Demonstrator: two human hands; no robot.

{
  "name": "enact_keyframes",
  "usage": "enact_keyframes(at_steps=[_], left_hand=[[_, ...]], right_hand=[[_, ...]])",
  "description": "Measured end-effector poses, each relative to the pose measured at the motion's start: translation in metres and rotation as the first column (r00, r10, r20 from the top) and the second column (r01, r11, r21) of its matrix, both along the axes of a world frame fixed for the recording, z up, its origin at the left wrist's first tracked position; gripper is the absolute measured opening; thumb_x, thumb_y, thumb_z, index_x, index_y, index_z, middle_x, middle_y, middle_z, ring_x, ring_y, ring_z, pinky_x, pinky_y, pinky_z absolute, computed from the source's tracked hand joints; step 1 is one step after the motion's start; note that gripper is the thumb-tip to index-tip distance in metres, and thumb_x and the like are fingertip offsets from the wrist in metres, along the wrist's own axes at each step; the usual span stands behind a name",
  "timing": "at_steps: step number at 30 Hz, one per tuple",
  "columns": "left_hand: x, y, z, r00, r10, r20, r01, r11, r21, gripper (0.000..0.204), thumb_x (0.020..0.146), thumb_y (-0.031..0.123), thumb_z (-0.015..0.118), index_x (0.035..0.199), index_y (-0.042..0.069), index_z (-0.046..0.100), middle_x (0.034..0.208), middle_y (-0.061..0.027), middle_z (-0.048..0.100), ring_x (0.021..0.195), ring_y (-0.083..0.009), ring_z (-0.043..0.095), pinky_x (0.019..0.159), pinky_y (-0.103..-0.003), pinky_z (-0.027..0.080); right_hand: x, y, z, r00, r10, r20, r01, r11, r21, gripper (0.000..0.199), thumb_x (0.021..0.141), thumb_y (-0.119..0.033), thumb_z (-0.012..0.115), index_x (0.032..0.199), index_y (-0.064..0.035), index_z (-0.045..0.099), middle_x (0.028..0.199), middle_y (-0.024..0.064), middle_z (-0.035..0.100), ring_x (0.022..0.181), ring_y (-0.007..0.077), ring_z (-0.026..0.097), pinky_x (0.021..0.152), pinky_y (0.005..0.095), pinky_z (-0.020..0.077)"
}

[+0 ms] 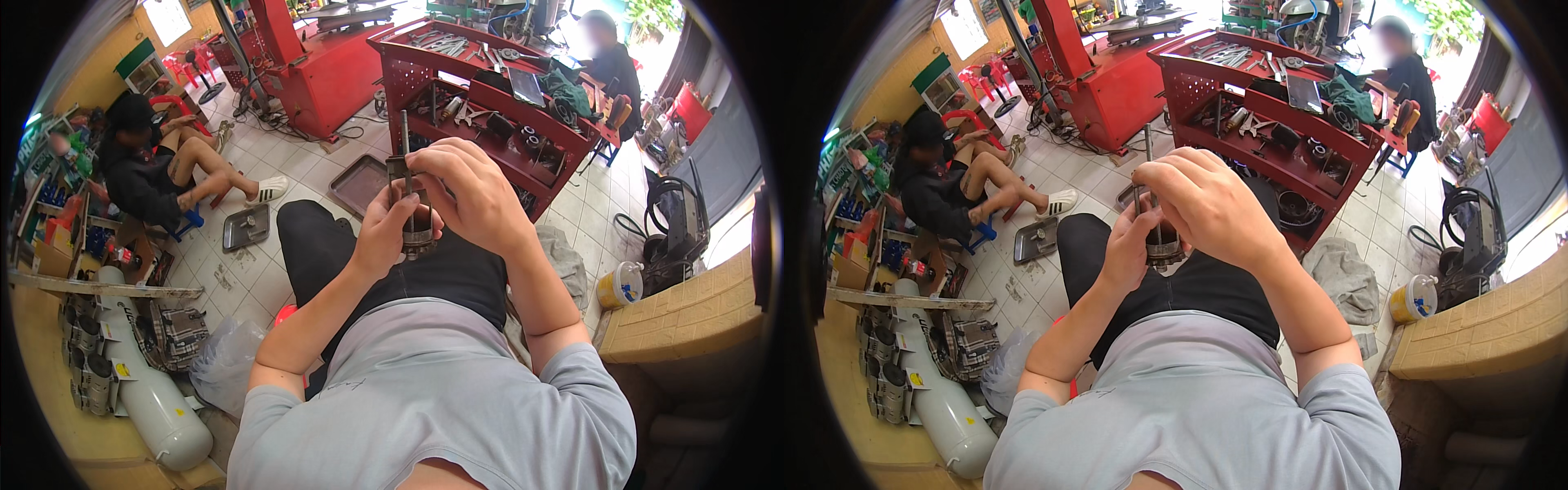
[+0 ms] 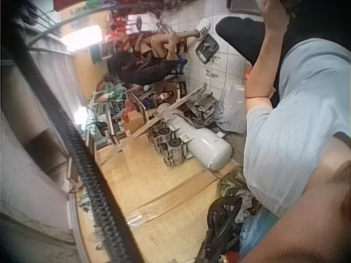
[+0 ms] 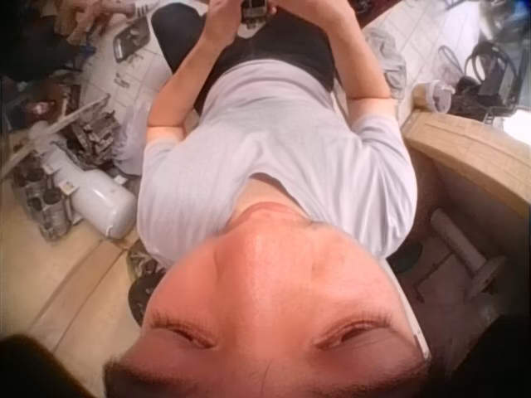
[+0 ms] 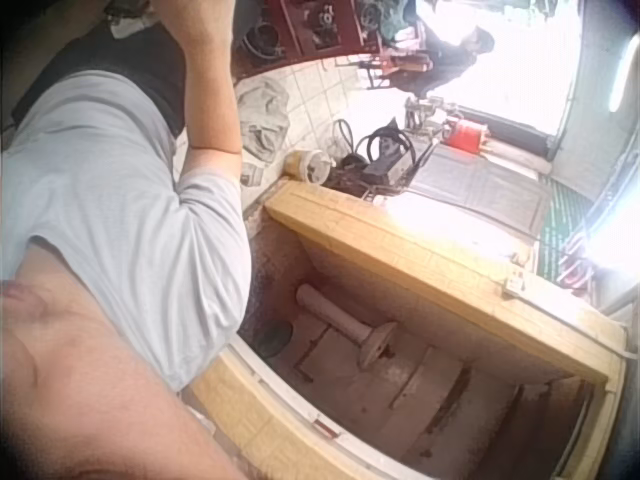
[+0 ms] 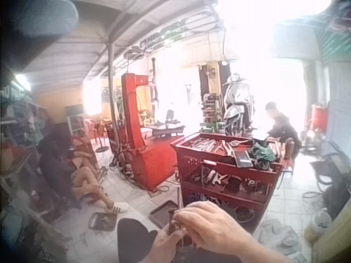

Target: The person assembles a mechanical component, likely a brake caliper, by hand. They insert a metal pin into the assembly, pick up small fasteners from a tray, and screw them into place. The person rotates the object to access different sides and continues to tighten the fasteners.

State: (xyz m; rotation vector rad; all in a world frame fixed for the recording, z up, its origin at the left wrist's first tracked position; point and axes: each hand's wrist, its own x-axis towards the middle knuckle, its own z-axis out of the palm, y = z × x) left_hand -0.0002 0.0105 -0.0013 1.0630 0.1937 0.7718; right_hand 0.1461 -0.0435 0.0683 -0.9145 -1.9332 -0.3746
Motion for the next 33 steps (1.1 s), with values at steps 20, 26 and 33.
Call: enact_keyframes(at_steps=[20,26,33], left_hand=[[-0.011,-0.003,0.007,0.874,0.479,0.088,-0.454,0.736,0.502,0.025,0.093,0.009,0.051,0.117,0.001,0.049,0.083,0.0004,0.059,0.07,-0.0042,0.051,0.065,-0.021,0.043],[-0.027,0.005,0.013,0.86,0.49,0.141,-0.44,0.574,0.69,0.028,0.089,0.003,0.048,0.117,0.0,0.046,0.094,-0.0084,0.061,0.081,-0.011,0.059,0.072,-0.026,0.048],[-0.042,0.014,0.02,0.737,0.624,0.26,-0.402,0.095,0.911,0.029,0.083,0.002,0.052,0.111,-0.001,0.046,0.094,-0.0142,0.062,0.081,-0.0182,0.062,0.072,-0.03,0.051]], right_hand=[[-0.024,-0.021,0.001,1.0,0.026,-0.008,-0.022,0.959,0.284,0.034,0.066,-0.006,0.068,0.099,-0.0069,0.061,0.09,0.0081,0.058,0.075,0.0246,0.059,0.066,0.0358,0.0496],[-0.03,-0.019,-0.004,0.988,0.129,-0.082,-0.09,0.925,0.369,0.042,0.064,0.001,0.072,0.103,-0.0048,0.058,0.09,0.0119,0.058,0.071,0.0245,0.06,0.063,0.0347,0.049],[-0.03,-0.025,0.001,0.985,0.141,-0.101,-0.109,0.956,0.274,0.043,0.064,-0.002,0.071,0.102,-0.0015,0.05,0.082,0.011,0.064,0.066,0.0238,0.062,0.064,0.0345,0.0468]])
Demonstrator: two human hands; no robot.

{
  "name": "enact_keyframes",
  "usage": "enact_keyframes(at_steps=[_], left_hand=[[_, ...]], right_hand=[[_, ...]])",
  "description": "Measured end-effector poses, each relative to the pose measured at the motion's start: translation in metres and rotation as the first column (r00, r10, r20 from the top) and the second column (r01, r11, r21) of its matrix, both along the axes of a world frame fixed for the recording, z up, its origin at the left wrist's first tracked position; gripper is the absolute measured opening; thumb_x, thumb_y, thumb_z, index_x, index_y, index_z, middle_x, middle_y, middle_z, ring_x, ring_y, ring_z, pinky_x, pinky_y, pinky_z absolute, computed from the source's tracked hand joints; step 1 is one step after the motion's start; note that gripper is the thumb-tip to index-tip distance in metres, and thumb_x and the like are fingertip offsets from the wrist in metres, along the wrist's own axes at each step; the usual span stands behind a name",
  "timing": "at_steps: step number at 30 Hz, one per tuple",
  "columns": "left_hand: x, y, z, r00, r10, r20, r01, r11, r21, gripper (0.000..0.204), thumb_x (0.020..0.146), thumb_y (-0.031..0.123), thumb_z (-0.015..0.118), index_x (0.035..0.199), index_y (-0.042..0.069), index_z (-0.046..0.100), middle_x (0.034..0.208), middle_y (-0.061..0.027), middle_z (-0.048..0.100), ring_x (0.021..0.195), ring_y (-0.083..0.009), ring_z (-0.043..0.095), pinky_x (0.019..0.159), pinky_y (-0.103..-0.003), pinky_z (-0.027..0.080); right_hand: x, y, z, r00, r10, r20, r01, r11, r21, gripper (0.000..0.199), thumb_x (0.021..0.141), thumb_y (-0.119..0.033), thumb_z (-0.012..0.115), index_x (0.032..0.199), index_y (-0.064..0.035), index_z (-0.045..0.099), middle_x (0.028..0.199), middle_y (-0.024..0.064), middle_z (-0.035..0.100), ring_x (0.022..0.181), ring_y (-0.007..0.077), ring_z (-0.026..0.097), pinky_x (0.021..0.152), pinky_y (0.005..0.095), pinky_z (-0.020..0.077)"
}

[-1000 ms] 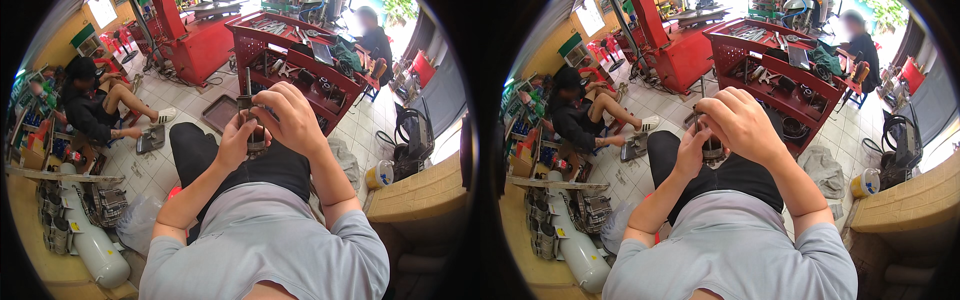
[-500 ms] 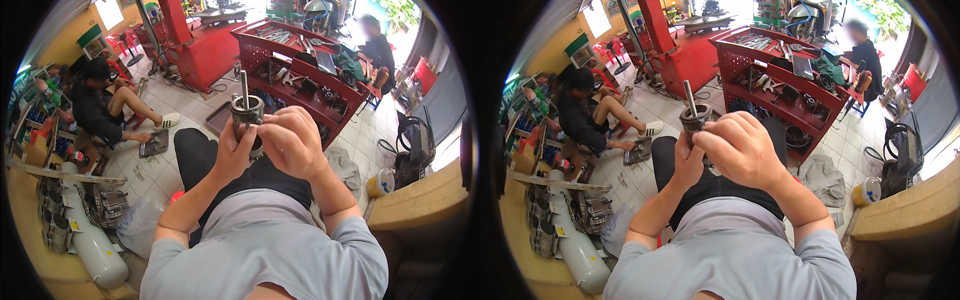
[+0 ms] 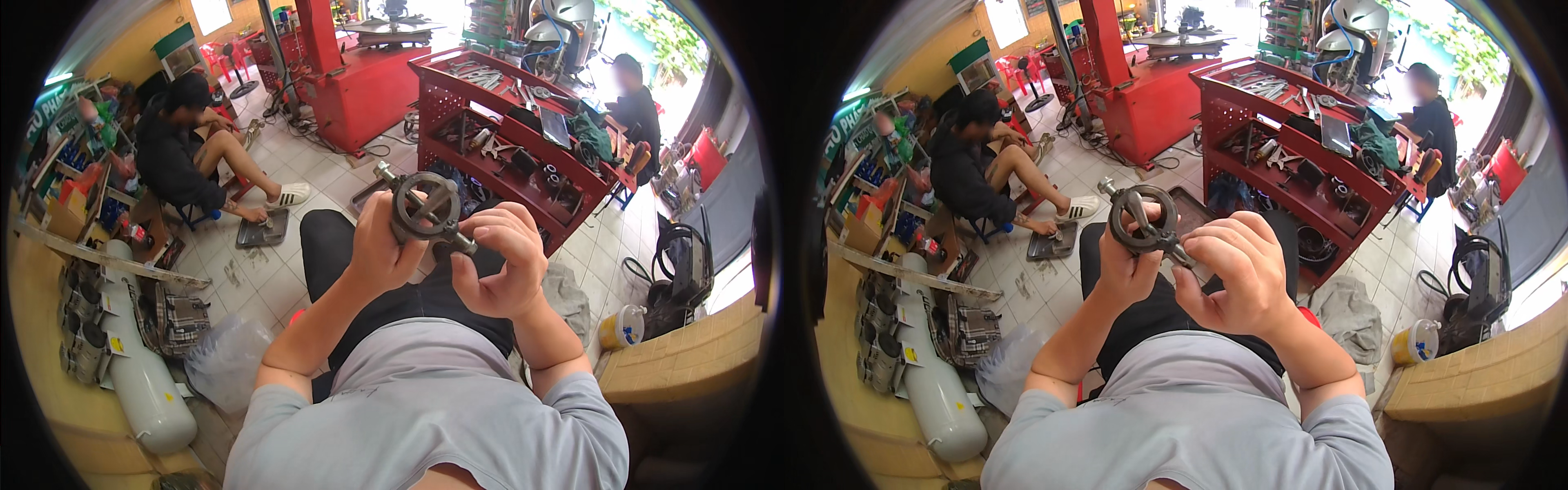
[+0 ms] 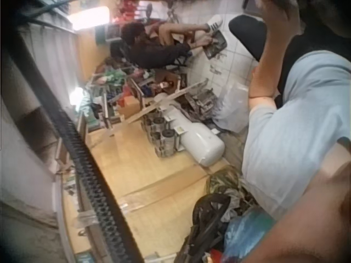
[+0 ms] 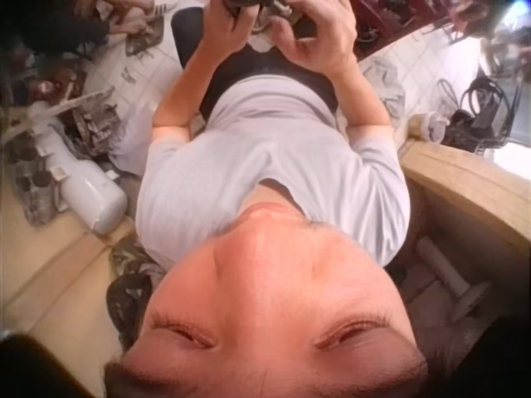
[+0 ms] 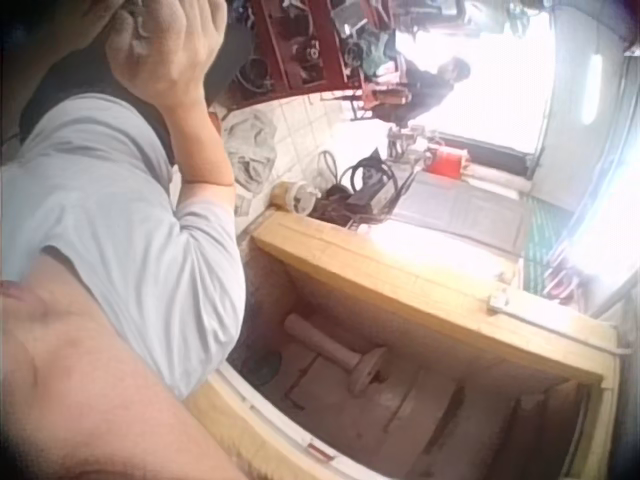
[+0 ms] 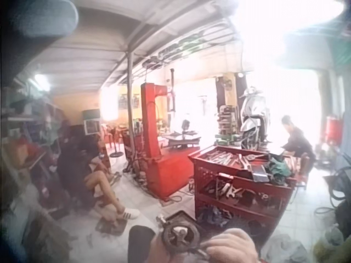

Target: The person assembles a mechanical component, likely a brake caliper, by hand. They insert a metal pin into the assembly, pick up small fasteners from a tray, and screw them into place. The person rotates the object to access different sides and continues to tighten the fasteners.

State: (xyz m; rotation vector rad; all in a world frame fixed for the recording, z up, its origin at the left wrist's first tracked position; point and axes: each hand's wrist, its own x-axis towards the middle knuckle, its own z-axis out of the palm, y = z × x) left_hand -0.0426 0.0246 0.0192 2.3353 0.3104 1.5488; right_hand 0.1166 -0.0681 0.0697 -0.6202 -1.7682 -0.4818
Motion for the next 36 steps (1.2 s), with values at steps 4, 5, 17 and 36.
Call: enact_keyframes(at_steps=[4,5,17,36], left_hand=[[0.001,-0.002,0.004,0.993,0.084,0.087,-0.093,0.99,0.107,0.029,0.078,0.014,0.066,0.099,0.003,0.05,0.084,-0.0118,0.059,0.072,-0.0301,0.054,0.066,-0.039,0.041],[0.001,-0.001,0.008,0.99,0.1,0.095,-0.116,0.978,0.174,0.028,0.078,0.015,0.066,0.098,0.004,0.05,0.086,-0.0119,0.06,0.073,-0.03,0.055,0.066,-0.039,0.04],[-0.002,0.008,0.009,0.987,0.064,0.15,-0.102,0.959,0.263,0.026,0.082,0.012,0.062,0.103,0.009,0.047,0.099,-0.0114,0.062,0.087,-0.0299,0.06,0.077,-0.042,0.039],[0.006,0.008,-0.014,0.988,0.084,0.13,-0.094,0.993,0.075,0.02,0.081,0.011,0.063,0.095,0.004,0.051,0.09,-0.014,0.058,0.077,-0.0321,0.054,0.071,-0.043,0.041]], right_hand=[[-0.002,-0.005,0.002,0.999,0.05,-0.001,-0.05,0.997,-0.06,0.039,0.065,0.001,0.067,0.099,-0.0013,0.049,0.08,0.0108,0.064,0.064,0.0241,0.062,0.066,0.0346,0.0456],[-0.002,-0.006,0.003,0.999,0.05,0.001,-0.05,0.996,-0.073,0.039,0.065,0.001,0.066,0.099,-0.0014,0.049,0.08,0.0108,0.063,0.064,0.024,0.062,0.066,0.0347,0.0455],[-0.002,-0.006,-0.001,0.996,0.05,0.073,-0.048,0.999,-0.023,0.037,0.07,-0.001,0.073,0.1,-0.0057,0.052,0.086,0.0114,0.064,0.069,0.0252,0.062,0.063,0.0357,0.0487],[-0.002,0.0,-0.002,0.996,-0.086,-0.028,0.085,0.996,-0.036,0.038,0.066,-0.009,0.074,0.097,-0.0039,0.052,0.082,0.0094,0.06,0.064,0.0244,0.057,0.062,0.0339,0.0416]])
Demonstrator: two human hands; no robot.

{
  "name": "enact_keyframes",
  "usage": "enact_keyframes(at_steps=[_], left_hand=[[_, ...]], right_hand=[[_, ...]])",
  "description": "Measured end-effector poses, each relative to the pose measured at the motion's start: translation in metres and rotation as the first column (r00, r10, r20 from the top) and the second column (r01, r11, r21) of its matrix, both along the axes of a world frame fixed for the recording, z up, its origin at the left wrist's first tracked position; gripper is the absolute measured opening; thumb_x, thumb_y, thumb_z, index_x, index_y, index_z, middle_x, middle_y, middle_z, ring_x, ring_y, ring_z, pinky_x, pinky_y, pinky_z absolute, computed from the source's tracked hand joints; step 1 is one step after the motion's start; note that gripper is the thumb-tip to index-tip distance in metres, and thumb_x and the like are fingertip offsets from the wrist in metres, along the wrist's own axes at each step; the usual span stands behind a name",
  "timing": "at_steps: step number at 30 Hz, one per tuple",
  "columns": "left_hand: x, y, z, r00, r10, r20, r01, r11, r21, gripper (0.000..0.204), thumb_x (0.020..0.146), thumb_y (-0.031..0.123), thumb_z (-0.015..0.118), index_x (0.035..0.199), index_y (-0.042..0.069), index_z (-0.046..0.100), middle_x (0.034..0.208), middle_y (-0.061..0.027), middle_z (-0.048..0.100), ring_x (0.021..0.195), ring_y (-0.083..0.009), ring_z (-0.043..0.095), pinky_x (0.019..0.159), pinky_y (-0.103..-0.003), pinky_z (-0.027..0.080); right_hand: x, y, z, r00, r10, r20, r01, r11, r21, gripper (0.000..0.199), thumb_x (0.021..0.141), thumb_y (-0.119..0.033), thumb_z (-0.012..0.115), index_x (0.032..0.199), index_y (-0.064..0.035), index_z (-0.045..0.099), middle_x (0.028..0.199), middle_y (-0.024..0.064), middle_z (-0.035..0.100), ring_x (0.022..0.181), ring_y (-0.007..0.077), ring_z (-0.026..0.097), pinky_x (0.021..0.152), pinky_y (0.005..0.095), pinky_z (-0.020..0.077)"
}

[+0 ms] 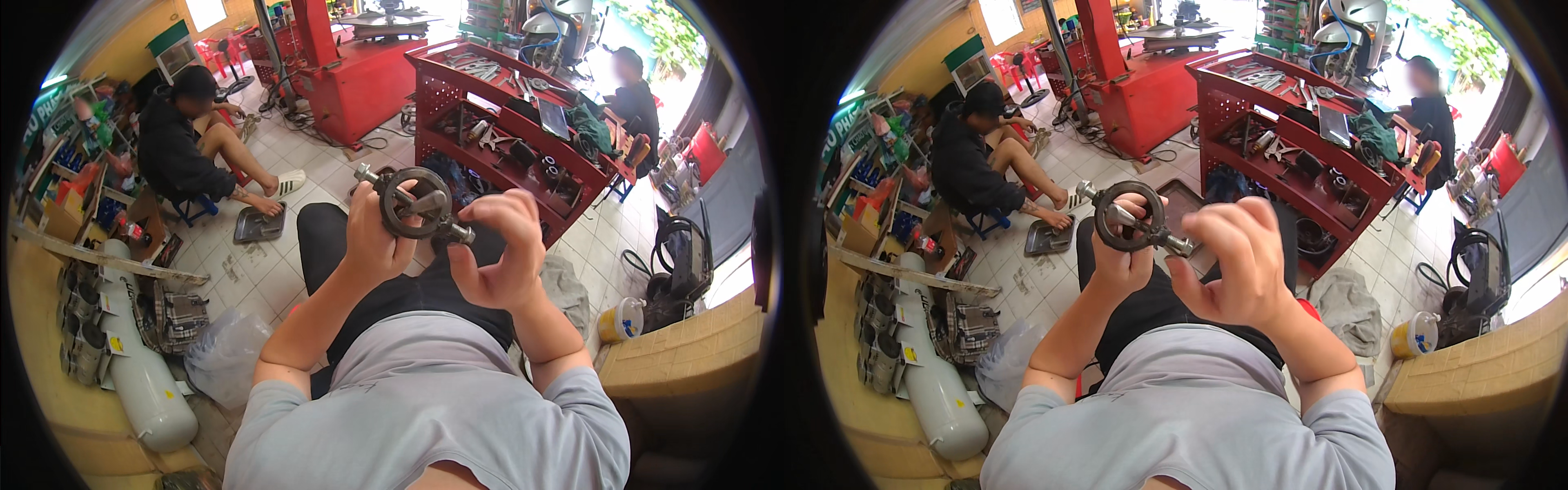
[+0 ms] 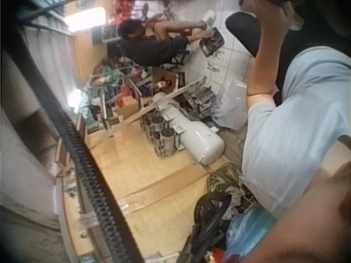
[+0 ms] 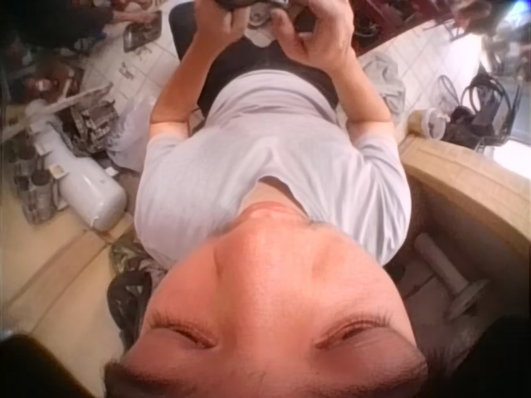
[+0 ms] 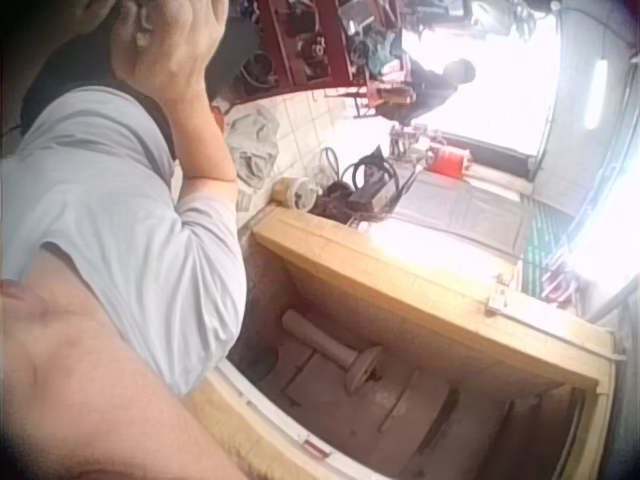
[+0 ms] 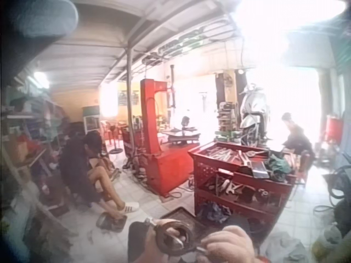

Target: The person assembles a mechanical component, likely a brake caliper, by hand. They insert a metal pin into the assembly, pick up small fasteners from a tray, and screw them into place. The person rotates the object to access different sides and continues to tighten the fasteners.

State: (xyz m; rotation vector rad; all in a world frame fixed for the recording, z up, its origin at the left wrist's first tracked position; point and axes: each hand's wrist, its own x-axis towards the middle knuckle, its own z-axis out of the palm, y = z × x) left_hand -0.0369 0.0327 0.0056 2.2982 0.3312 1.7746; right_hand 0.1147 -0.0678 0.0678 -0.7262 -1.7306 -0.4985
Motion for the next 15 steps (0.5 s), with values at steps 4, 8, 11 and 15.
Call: enact_keyframes(at_steps=[4,8,11,15], left_hand=[[-0.001,-0.009,0.018,0.992,0.085,-0.089,-0.084,0.996,0.016,0.026,0.075,0.011,0.066,0.095,0.005,0.05,0.084,-0.0128,0.055,0.073,-0.032,0.051,0.07,-0.043,0.039],[0.002,-0.005,0.018,0.964,0.209,-0.164,-0.18,0.968,0.175,0.037,0.069,0.012,0.068,0.098,0.006,0.047,0.081,-0.0121,0.051,0.074,-0.0328,0.051,0.072,-0.043,0.038],[0.006,0.0,0.016,0.965,0.215,-0.148,-0.17,0.948,0.269,0.041,0.069,0.014,0.069,0.101,0.006,0.045,0.084,-0.0125,0.052,0.078,-0.0326,0.053,0.073,-0.043,0.039],[0.004,0.011,0.011,0.965,0.236,-0.112,-0.192,0.932,0.306,0.043,0.071,0.02,0.072,0.103,0.006,0.047,0.086,-0.011,0.055,0.079,-0.0305,0.055,0.073,-0.042,0.04]], right_hand=[[0.008,-0.009,0.018,0.944,-0.287,0.161,0.313,0.934,-0.17,0.029,0.062,-0.019,0.072,0.084,-0.0085,0.056,0.07,0.0033,0.053,0.06,0.0204,0.051,0.063,0.0323,0.0313],[0.01,-0.01,0.013,0.884,-0.38,0.273,0.46,0.812,-0.36,0.021,0.064,-0.018,0.07,0.077,-0.0088,0.055,0.063,0.0021,0.051,0.061,0.0206,0.054,0.062,0.0339,0.034],[0.011,-0.001,0.001,0.873,-0.41,0.266,0.488,0.754,-0.44,0.018,0.066,-0.019,0.068,0.075,-0.0075,0.057,0.065,0.0056,0.055,0.063,0.0246,0.058,0.059,0.0364,0.0382],[0.007,0.004,-0.005,0.928,-0.33,0.174,0.367,0.73,-0.576,0.013,0.073,-0.017,0.062,0.072,-0.004,0.06,0.065,0.0145,0.058,0.061,0.0335,0.057,0.055,0.0418,0.0423]])
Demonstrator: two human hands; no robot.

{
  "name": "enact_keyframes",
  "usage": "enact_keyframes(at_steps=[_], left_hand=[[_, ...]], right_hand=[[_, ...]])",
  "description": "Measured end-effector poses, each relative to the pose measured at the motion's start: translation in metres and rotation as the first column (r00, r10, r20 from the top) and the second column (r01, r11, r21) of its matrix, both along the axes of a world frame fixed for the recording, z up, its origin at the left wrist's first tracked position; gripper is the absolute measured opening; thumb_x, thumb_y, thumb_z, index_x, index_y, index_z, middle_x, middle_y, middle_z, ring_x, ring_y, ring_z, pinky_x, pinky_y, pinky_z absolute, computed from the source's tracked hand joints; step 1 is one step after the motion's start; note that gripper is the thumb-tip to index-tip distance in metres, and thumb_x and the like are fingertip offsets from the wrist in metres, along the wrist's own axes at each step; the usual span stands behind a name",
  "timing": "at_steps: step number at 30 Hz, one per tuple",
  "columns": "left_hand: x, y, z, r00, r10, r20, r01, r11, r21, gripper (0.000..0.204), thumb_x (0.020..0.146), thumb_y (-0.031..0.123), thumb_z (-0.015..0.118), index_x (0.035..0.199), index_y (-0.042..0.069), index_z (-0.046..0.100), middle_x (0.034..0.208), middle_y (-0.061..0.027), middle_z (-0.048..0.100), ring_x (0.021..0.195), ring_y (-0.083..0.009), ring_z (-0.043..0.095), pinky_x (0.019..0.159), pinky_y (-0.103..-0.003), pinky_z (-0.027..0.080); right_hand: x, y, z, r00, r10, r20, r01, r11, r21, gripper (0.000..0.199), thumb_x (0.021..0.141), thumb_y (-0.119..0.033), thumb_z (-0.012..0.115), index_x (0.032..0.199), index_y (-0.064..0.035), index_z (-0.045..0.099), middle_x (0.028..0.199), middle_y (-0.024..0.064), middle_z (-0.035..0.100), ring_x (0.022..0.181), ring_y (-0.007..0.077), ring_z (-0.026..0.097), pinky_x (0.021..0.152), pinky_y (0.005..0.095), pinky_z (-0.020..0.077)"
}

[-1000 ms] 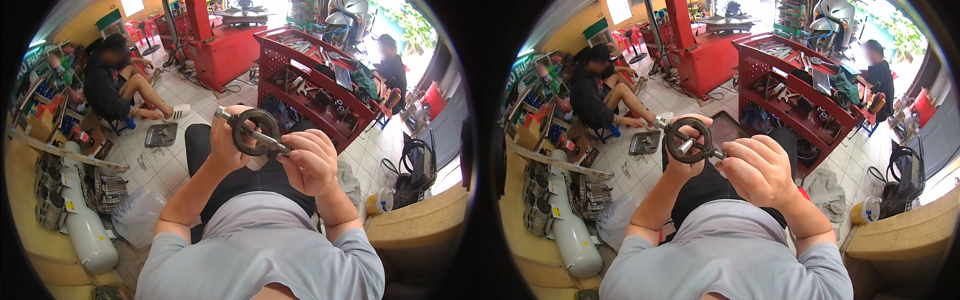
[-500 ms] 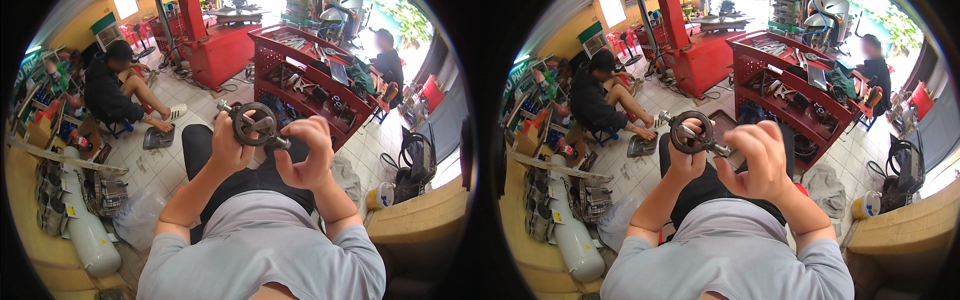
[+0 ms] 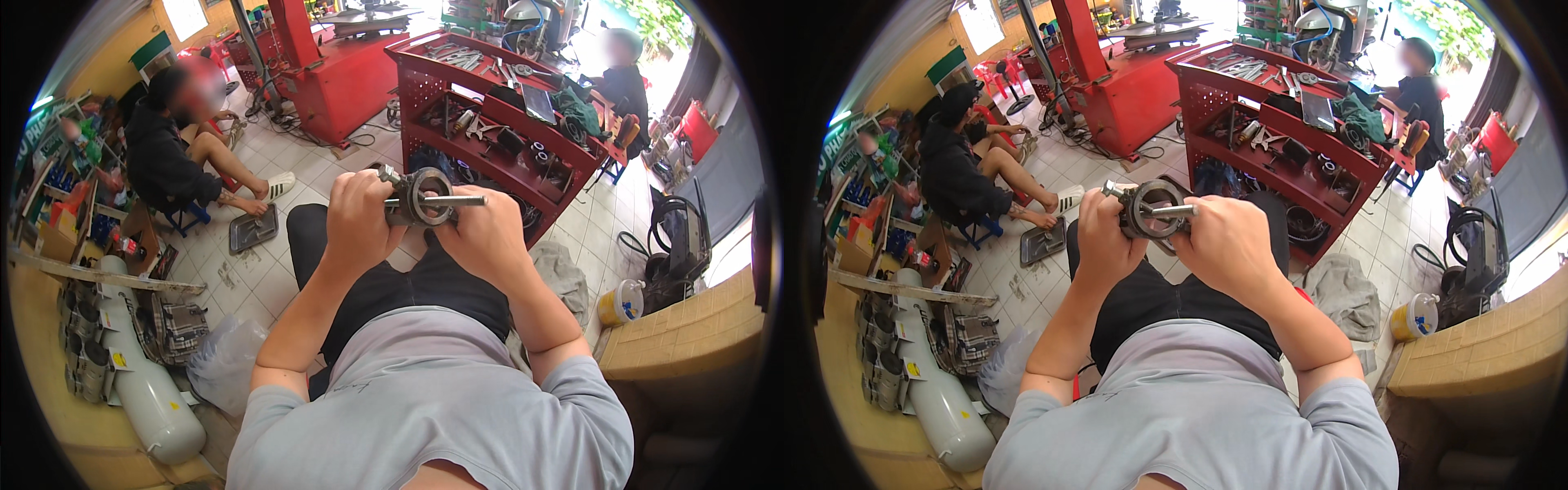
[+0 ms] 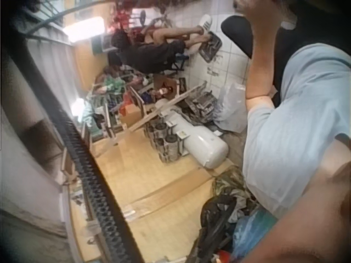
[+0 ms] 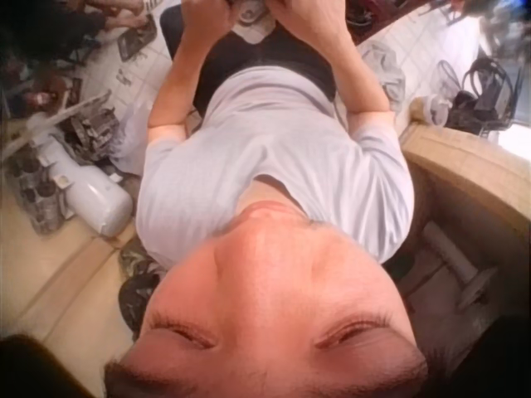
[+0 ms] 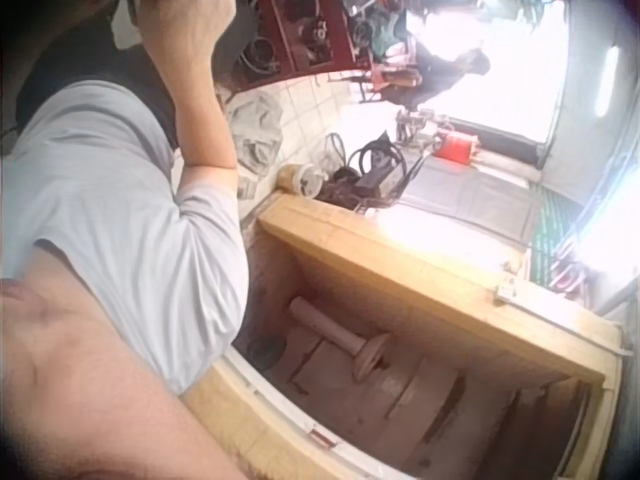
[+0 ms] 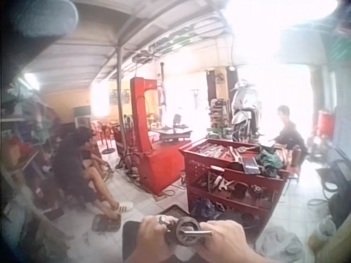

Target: The person assembles a mechanical component, likely a brake caliper, by hand. They insert a metal pin into the assembly, pick up small fasteners from a tray, and screw them into place. The person rotates the object to access different sides and continues to tighten the fasteners.

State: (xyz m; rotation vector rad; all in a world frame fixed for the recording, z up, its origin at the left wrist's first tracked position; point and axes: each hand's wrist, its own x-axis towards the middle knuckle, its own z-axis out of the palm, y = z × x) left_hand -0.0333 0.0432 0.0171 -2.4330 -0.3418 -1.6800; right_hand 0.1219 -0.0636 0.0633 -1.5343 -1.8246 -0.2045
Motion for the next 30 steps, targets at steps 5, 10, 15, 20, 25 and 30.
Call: enact_keyframes(at_steps=[5,10,15,20,25,30], left_hand=[[-0.004,-0.004,0.017,0.999,0.045,-0.016,-0.046,0.999,-0.026,0.037,0.073,0.023,0.074,0.101,0.005,0.057,0.084,-0.0079,0.061,0.075,-0.0265,0.058,0.07,-0.038,0.043],[-0.007,0.002,0.019,1.0,0.018,-0.013,-0.017,0.998,0.061,0.028,0.073,0.02,0.074,0.094,0.005,0.062,0.078,-0.0062,0.062,0.072,-0.0238,0.059,0.069,-0.036,0.044],[-0.008,0.006,0.016,0.999,-0.053,-0.015,0.054,0.996,0.071,0.023,0.074,0.019,0.072,0.091,0.006,0.063,0.078,-0.0069,0.062,0.072,-0.024,0.06,0.069,-0.036,0.044],[-0.006,0.007,0.012,0.998,-0.067,-0.005,0.067,0.998,0.013,0.026,0.072,0.019,0.074,0.09,0.005,0.063,0.08,-0.0076,0.063,0.073,-0.0252,0.06,0.069,-0.036,0.044],[-0.005,0.004,0.002,0.999,0.002,0.043,0.008,0.973,-0.231,0.026,0.073,0.02,0.074,0.091,0.005,0.064,0.075,-0.0055,0.061,0.068,-0.0255,0.056,0.068,-0.037,0.042],[-0.001,-0.004,0.004,0.994,-0.026,0.107,0.068,0.908,-0.412,0.027,0.073,0.016,0.074,0.095,0.005,0.063,0.078,-0.0068,0.062,0.072,-0.0279,0.056,0.07,-0.037,0.043]], right_hand=[[0.005,0.009,-0.011,0.983,0.14,-0.119,-0.166,0.954,-0.251,0.027,0.08,-0.022,0.061,0.068,0.0012,0.057,0.059,0.0206,0.054,0.057,0.0383,0.055,0.053,0.0429,0.0429],[0.005,0.016,-0.021,0.863,0.277,-0.423,-0.45,0.802,-0.394,0.042,0.084,-0.032,0.063,0.065,0.0052,0.055,0.052,0.0159,0.048,0.047,0.0276,0.049,0.05,0.0393,0.0412],[0.003,0.016,-0.023,0.688,0.378,-0.62,-0.677,0.641,-0.361,0.041,0.087,-0.028,0.06,0.064,0.0048,0.054,0.049,0.0089,0.04,0.045,0.0155,0.038,0.046,0.035,0.0347],[0.003,0.013,-0.013,0.743,0.31,-0.593,-0.618,0.656,-0.432,0.034,0.084,-0.029,0.064,0.071,0.0013,0.055,0.053,0.0071,0.044,0.05,0.0152,0.042,0.047,0.0344,0.0357],[-0.003,0.003,0.006,0.954,0.274,-0.123,-0.276,0.961,0.006,0.026,0.079,-0.028,0.067,0.082,-0.0031,0.058,0.064,0.0094,0.054,0.056,0.0255,0.055,0.049,0.0359,0.0414],[-0.004,0.004,0.004,0.975,0.215,0.056,-0.221,0.964,0.148,0.024,0.081,-0.025,0.065,0.083,-0.0026,0.056,0.066,0.009,0.055,0.058,0.0276,0.058,0.05,0.0363,0.0432]])
